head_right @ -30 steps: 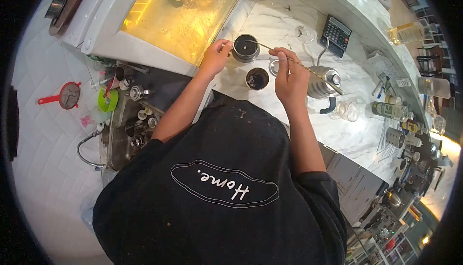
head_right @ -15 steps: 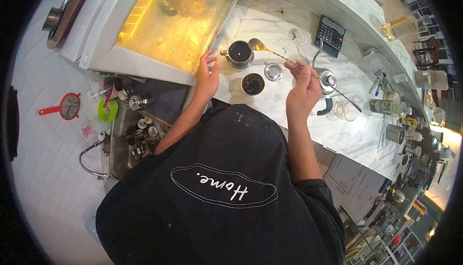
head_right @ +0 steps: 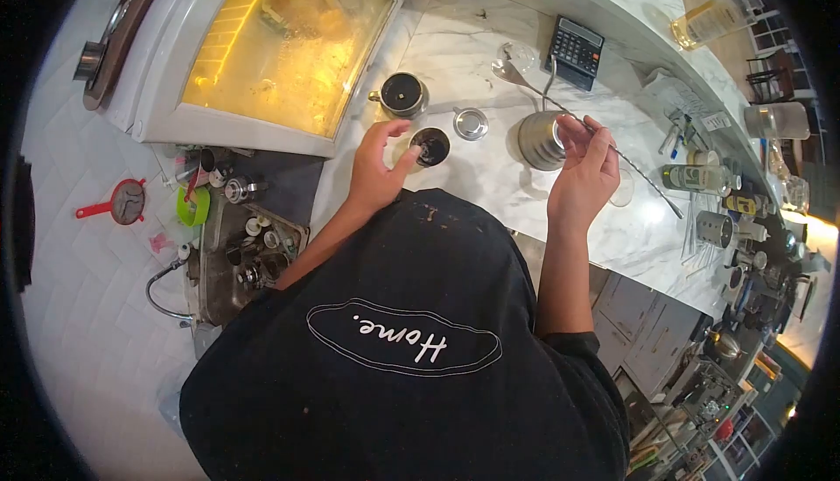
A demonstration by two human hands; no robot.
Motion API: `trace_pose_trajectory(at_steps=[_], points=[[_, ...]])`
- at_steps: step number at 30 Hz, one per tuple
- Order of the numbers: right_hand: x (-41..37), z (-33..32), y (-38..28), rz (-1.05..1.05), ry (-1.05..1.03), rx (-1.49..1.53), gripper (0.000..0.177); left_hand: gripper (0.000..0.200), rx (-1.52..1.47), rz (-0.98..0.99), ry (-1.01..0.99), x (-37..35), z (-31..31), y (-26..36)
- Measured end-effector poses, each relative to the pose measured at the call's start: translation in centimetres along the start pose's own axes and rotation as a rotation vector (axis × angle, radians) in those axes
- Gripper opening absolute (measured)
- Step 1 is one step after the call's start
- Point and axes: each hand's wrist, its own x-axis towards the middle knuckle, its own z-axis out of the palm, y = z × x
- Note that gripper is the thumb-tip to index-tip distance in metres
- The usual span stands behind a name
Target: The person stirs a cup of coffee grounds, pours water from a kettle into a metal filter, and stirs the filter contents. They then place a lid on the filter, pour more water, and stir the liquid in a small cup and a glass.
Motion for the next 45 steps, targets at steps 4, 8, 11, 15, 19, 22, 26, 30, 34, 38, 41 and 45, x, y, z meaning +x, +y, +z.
trace_pose_trajectory(at_steps=[4, 8, 11, 15, 19, 22, 26, 30, 34, 38, 41, 45], points=[[1.6, -2.3, -0.8, -0.04, -0.022, 0.015, 0.034, 0.043, 0.149, 0.183, -0.109, 1.7, 3.4, 1.9], [2.5, -4.2, -1.9, -0.048, 0.0, -0.028, 0.035, 0.048, 0.487, 0.153, -0.32, 2.5, 8.2, 2.9], [3.0, -6.2, -1.9, -0.058, 0.018, -0.048, 0.036, 0.055, 0.585, 0.138, -0.494, 2.8, 12.1, 3.1], [3.1, -9.1, -1.1, -0.031, 0.07, -0.039, 0.035, 0.078, 0.594, 0.057, -0.467, 2.1, 17.2, 1.1], [2.4, -10.7, -1.5, -0.009, 0.12, -0.034, 0.034, 0.093, 0.606, -0.161, -0.392, 0.7, 20.1, -2.5], [2.6, -10.9, -2.0, -0.025, 0.119, -0.046, 0.035, 0.09, 0.624, -0.13, -0.349, -0.4, 20.7, -3.5], [2.2, -10.8, -2.2, -0.036, 0.091, -0.068, 0.035, 0.087, 0.569, -0.005, -0.447, -2.6, 19.0, -2.7], [1.0, -11.1, -1.8, -0.025, 0.062, -0.127, 0.035, 0.091, 0.51, 0.13, -0.51, -5.3, 16.4, -2.3], [0.2, -11.6, -1.2, 0.009, 0.048, -0.142, 0.034, 0.084, 0.504, 0.257, -0.532, -7.7, 13.7, -4.2], [-0.1, -11.4, -0.9, 0.002, 0.022, -0.121, 0.033, 0.065, 0.454, 0.336, -0.452, -9.5, 12.6, -5.7], [-0.4, -11.1, -0.8, 0.004, 0.003, -0.108, 0.033, 0.052, 0.414, 0.394, -0.413, -10.4, 12.5, -6.0], [-0.6, -10.7, -0.8, 0.004, -0.026, -0.107, 0.034, 0.038, 0.295, 0.427, -0.276, -9.7, 12.7, -4.1]])
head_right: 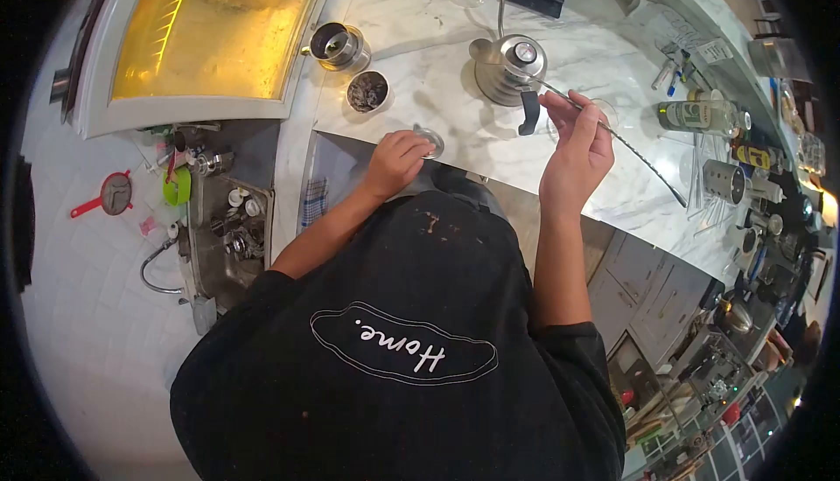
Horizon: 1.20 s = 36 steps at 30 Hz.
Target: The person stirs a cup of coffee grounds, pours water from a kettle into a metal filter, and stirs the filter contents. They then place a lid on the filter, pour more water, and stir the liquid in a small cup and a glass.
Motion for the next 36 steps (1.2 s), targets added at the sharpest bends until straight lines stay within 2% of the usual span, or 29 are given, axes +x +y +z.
trace_pose_trajectory(at_steps=[1, 4, 7, 11, 14, 20, 23, 27, 28, 31, 36], points=[[-0.1, 0.1, 0.0, 0.006, 0.001, -0.003, 0.034, 0.034, -0.042, -0.002, 0.055, 0.4, 0.2, 0.2], [-0.2, 0.4, -0.5, -0.003, -0.013, -0.017, 0.034, 0.024, -0.177, -0.228, 0.218, 2.4, 1.1, 1.3], [-0.3, 0.8, -0.4, -0.011, -0.034, 0.018, 0.035, 0.021, -0.41, -0.593, 0.262, 4.6, 2.3, 1.9], [-0.4, 0.8, -0.2, -0.018, -0.062, 0.015, 0.034, 0.032, -0.413, -0.787, 0.23, 5.0, 4.6, -0.1], [-0.5, 0.9, -0.2, -0.029, -0.077, 0.027, 0.034, 0.046, -0.553, -0.917, 0.276, 5.1, 5.3, -0.7], [-0.5, 1.1, 0.0, -0.02, -0.082, 0.035, 0.034, 0.068, -0.643, -0.894, 0.141, 4.8, 3.8, 0.7], [-0.5, 1.4, 0.3, -0.017, -0.091, 0.035, 0.033, 0.076, -0.752, -1.014, -0.003, 5.3, 1.4, 1.6], [-0.2, 2.7, 0.9, -0.003, -0.103, 0.036, 0.033, 0.071, -0.884, -0.856, -0.098, 6.7, -4.8, 3.7], [-0.1, 3.1, 1.1, 0.001, -0.108, 0.033, 0.033, 0.063, -0.918, -0.839, -0.095, 6.6, -6.0, 3.8], [0.3, 4.3, 1.8, 0.009, -0.14, 0.078, 0.034, 0.059, -0.982, -0.855, -0.008, 6.5, -9.8, 4.3], [0.1, 6.8, 2.6, 0.035, -0.155, 0.06, 0.035, 0.051, -0.792, -0.837, 0.205, 5.2, -13.3, 1.7]])
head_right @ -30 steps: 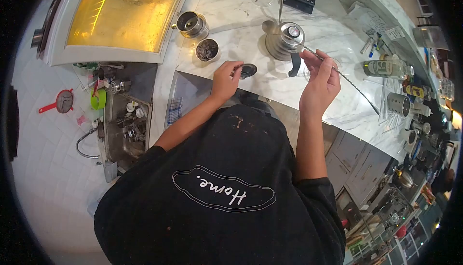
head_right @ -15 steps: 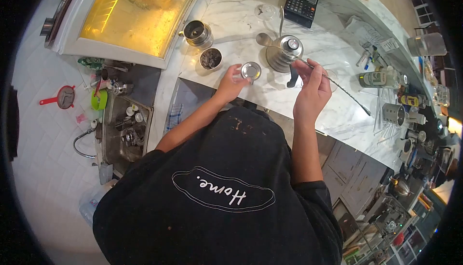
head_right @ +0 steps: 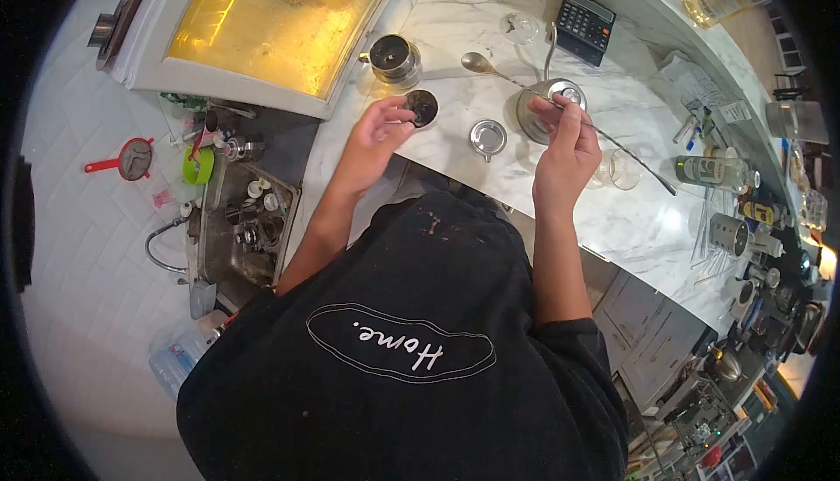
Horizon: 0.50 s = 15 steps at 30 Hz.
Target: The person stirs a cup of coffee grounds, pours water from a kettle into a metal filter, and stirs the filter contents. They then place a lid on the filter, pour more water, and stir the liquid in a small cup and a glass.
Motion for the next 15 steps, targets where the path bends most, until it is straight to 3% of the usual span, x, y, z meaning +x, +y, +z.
trace_pose_trajectory(at_steps=[8, 11, 15], points=[[0.0, 6.2, 1.6, 0.034, -0.107, -0.123, 0.034, 0.046, 0.142, 0.101, 0.243, 5.3, -6.1, -2.2], [0.5, 9.1, 2.6, -0.046, -0.171, -0.232, 0.035, 0.047, 0.266, 0.139, 0.285, 7.7, -7.3, -2.8], [1.3, 12.3, 3.3, -0.243, -0.229, -0.599, 0.035, 0.05, 0.421, 0.207, 0.26, 10.1, -8.4, -3.6]])
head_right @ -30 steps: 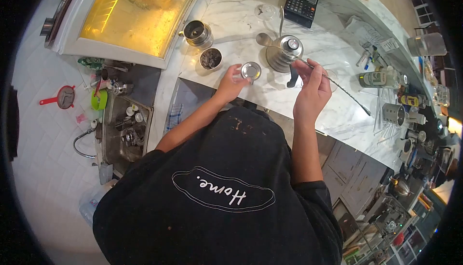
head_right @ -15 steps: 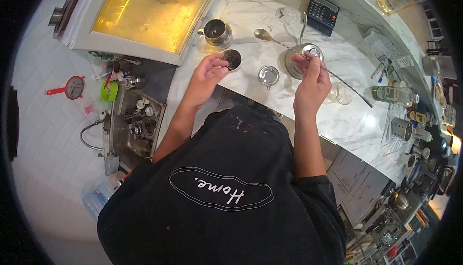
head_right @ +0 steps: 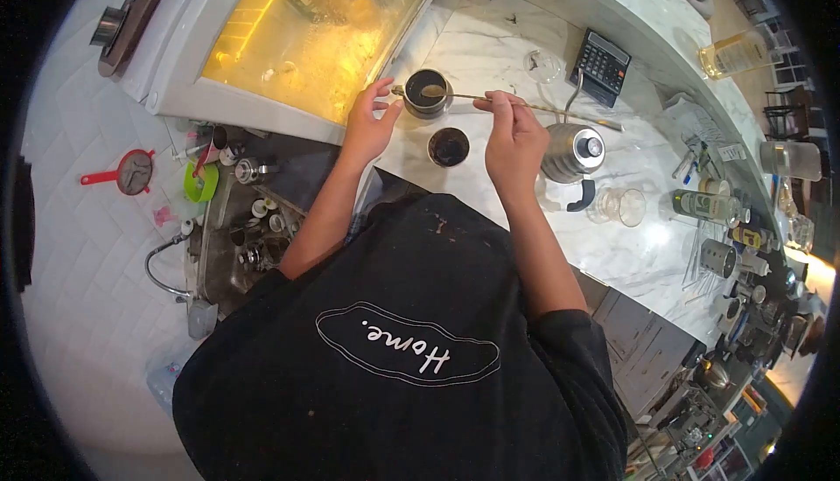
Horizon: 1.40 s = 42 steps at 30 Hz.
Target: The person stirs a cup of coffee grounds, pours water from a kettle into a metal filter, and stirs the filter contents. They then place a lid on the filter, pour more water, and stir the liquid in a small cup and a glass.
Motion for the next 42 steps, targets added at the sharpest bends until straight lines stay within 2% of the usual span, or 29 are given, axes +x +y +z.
trace_pose_trajectory(at_steps=[4, 5, 8, 13, 16, 20, 26, 29, 37, 42], points=[[1.0, 2.2, -1.6, 0.114, -0.025, -0.127, 0.031, 0.04, -0.042, -0.003, -0.064, 1.7, 0.4, -1.5], [1.2, 3.1, -0.2, -0.082, 0.043, -0.112, 0.026, 0.037, -0.045, 0.001, -0.081, 2.0, 0.4, -1.9], [1.2, 4.0, -0.1, -0.07, -0.016, -0.189, 0.025, 0.027, -0.069, 0.01, -0.118, 3.1, 0.2, -2.6], [0.2, 5.2, 0.9, -0.006, 0.057, -0.165, 0.024, 0.02, -0.089, 0.035, -0.157, 3.4, -0.3, -2.7], [-0.4, 4.7, 1.6, 0.104, 0.054, -0.131, 0.024, 0.021, -0.121, 0.026, -0.179, 3.6, -0.4, -2.4], [-0.6, 4.4, 3.1, 0.06, 0.05, -0.038, 0.026, 0.021, -0.144, -0.02, -0.184, 3.4, -0.2, -2.1], [-0.9, 4.0, 3.4, -0.013, -0.107, -0.155, 0.031, 0.021, -0.18, 0.0, -0.179, 3.2, -0.2, -2.1], [-0.9, 3.8, 3.3, -0.032, -0.109, -0.127, 0.032, 0.022, -0.169, -0.014, -0.186, 3.2, -0.2, -2.2], [-1.9, 2.9, 4.9, 0.114, -0.103, 0.083, 0.036, 0.022, -0.287, -0.092, -0.14, 2.8, 0.8, -2.3], [-1.9, 2.2, 5.2, 0.167, -0.145, 0.191, 0.038, 0.024, -0.363, -0.212, -0.148, 2.7, 1.4, -3.3]])
